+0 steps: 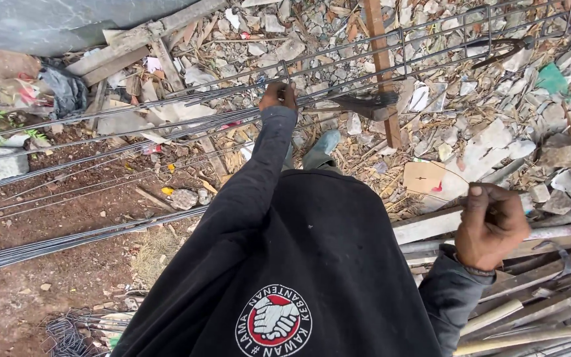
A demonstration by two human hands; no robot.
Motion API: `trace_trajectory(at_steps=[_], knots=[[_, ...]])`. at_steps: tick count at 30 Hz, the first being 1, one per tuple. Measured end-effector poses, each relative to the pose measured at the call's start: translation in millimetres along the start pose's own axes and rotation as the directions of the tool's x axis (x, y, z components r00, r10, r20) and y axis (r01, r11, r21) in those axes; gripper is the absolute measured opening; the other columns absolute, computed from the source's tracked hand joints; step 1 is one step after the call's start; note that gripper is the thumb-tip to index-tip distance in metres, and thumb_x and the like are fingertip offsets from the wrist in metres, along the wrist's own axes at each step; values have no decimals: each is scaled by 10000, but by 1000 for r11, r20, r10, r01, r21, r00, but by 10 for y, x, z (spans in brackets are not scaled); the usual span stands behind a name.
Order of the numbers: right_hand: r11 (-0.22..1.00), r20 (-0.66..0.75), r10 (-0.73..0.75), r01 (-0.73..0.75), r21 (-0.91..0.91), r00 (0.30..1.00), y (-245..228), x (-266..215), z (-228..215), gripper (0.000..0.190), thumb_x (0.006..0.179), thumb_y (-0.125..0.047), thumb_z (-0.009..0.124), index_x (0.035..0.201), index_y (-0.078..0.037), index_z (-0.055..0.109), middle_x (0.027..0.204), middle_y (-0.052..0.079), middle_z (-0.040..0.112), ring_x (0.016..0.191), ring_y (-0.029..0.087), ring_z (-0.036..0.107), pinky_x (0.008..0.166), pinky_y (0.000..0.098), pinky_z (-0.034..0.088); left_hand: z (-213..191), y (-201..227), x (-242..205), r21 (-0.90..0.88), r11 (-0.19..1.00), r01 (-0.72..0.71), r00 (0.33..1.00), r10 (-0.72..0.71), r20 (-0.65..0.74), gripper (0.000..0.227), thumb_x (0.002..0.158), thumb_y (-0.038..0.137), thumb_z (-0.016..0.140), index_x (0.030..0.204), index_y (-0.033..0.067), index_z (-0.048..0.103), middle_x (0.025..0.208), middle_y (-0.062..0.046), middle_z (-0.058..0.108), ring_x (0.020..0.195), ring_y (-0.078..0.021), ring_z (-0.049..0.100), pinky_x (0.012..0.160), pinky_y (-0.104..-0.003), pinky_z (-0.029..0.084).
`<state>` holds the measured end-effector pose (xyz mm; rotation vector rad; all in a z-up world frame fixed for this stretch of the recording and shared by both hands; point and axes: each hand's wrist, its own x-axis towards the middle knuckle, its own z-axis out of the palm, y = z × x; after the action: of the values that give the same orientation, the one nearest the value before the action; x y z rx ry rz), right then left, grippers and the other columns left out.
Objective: The person constructs a rebar cage by wrapping binding wire around the intersecting steel bars and twisting and tightening the wire with pliers.
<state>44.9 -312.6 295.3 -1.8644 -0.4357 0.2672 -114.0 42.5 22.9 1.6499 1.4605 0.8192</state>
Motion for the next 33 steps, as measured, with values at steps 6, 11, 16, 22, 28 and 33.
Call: trace_trajectory(at_steps=[6,11,16,22,28,33], knots=[[991,-306,-64,96,90,950,-456,-33,-107,252,1254,-181,610,1074,-13,557,839,75,572,589,102,502,538,233,411,-1030,936,-521,218,969,113,655,-238,717,363,1000,404,661,1041,61,769,832,-120,752,728,-200,713,689,-365,573],[932,-336,0,121,341,942,-703,-2,336,156,1182,-203,587,1129,-62,547,849,46,557,637,95,544,510,235,456,-1225,1719,-949,-193,958,212,-186,233,954,613,980,431,682,1473,90,552,1313,-152,706,1232,-271,670,1059,-421,528],[944,127,12,-53,327,992,-506,-402,1193,55,1095,-36,586,1140,-12,567,998,67,678,863,110,651,787,258,550,-538,2056,-1193,-449,493,745,331,312,891,635,1014,368,678,1535,205,353,1302,-79,610,1201,-223,632,1049,-413,528],[996,357,-71,44,82,932,-409,-782,1411,113,976,-45,671,1084,-14,654,1057,94,726,910,141,727,778,279,581,-489,2320,-650,-709,530,465,740,206,640,323,1188,344,469,1239,75,640,729,70,380,516,-10,299,410,-223,278],[972,370,-213,236,-18,904,-494,-791,1335,239,925,-22,690,1164,-24,690,1118,148,730,1021,274,725,861,336,561,-925,2886,-156,-774,475,417,733,328,596,337,1164,356,436,1259,98,630,739,65,362,532,-33,277,447,-236,238],[974,349,-220,227,23,911,-515,-728,1370,217,932,-15,671,1146,-39,691,1069,125,732,980,263,740,831,327,573,-1094,3102,19,-757,436,487,638,414,649,332,1218,325,440,1308,65,625,776,16,398,633,-110,388,562,-298,362]])
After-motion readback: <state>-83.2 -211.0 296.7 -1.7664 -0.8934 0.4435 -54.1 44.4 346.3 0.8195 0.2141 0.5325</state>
